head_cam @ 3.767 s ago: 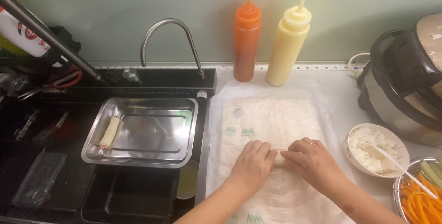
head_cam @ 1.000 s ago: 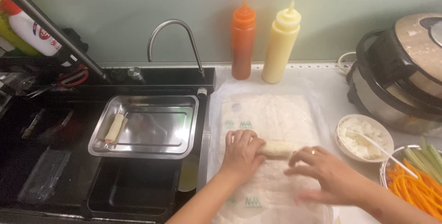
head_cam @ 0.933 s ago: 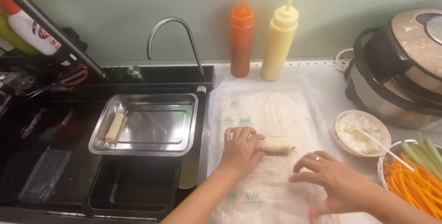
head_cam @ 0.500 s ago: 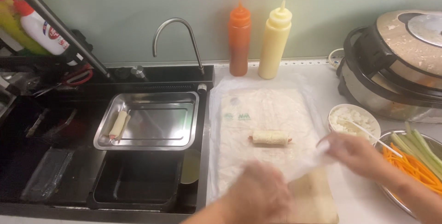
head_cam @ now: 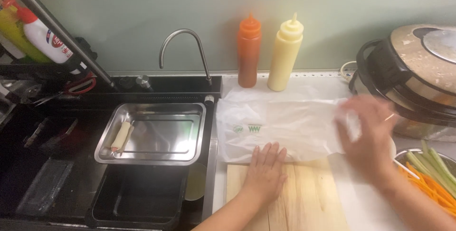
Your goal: Preparing food rolls by applying sauces and adding fillings to a sheet of rice paper and then rolling it up.
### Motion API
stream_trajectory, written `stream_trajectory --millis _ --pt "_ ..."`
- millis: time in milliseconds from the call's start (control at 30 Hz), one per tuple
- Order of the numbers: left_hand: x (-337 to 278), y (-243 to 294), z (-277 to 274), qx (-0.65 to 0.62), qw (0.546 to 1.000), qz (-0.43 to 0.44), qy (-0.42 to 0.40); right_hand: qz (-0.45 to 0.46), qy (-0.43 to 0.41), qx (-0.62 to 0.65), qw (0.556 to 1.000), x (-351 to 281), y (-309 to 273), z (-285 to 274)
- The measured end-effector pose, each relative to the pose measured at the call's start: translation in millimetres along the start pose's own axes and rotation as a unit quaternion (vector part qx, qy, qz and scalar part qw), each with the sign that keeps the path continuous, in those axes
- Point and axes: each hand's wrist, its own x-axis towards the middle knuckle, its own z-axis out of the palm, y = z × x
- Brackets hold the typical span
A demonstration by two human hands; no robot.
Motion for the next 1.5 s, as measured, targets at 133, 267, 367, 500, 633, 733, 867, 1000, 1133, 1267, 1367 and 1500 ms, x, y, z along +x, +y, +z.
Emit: stream_trajectory --millis 133,267,367,500,633,733,867,1000,1133,1267,1367,1500 --pt "2 -2 -2 -0.012 1.000 -0.003 -0.025 -0.098 -0.165 0.108 0.975 -69 -22 51" --pt "7 -4 -6 -0.082 0.996 -0.025 0.007 -0.080 -0.156 0.122 0.977 -94 -36 87" --pt "10 -7 -6 -0.108 0.993 -0.042 0.019 -0.035 -0.144 0.102 0.984 -102 -25 103" --pt "26 -17 -16 -0.089 0.993 -0.060 0.050 0.015 -0.186 0.083 0.979 -99 -5 103" --pt "36 -28 -42 -0.103 0.992 -0.018 0.064 0.009 -0.201 0.035 0.979 -82 -1 95" --pt "37 -32 -39 -0.113 0.991 0.002 0.074 -0.006 -0.194 0.055 0.979 -72 0 89" --pt "35 -34 -36 -0.129 0.989 -0.013 0.068 -0.004 -0.199 0.074 0.977 -71 2 86" --pt "36 -33 -30 -0.138 0.987 -0.028 0.071 -0.009 -0.212 0.060 0.975 -68 8 88" --pt "42 -33 -29 -0.149 0.984 -0.074 0.061 0.010 -0.251 0.050 0.967 -60 20 94" --pt "47 -27 -39 -0.158 0.981 -0.104 0.037 0.023 -0.273 0.055 0.960 -62 30 98" --pt "43 -17 -49 -0.065 0.991 0.009 0.118 0.039 -0.264 0.061 0.962 -64 26 93" --pt "34 -13 -46 -0.068 0.994 0.049 0.072 -0.054 -0.176 0.022 0.983 -62 7 84"
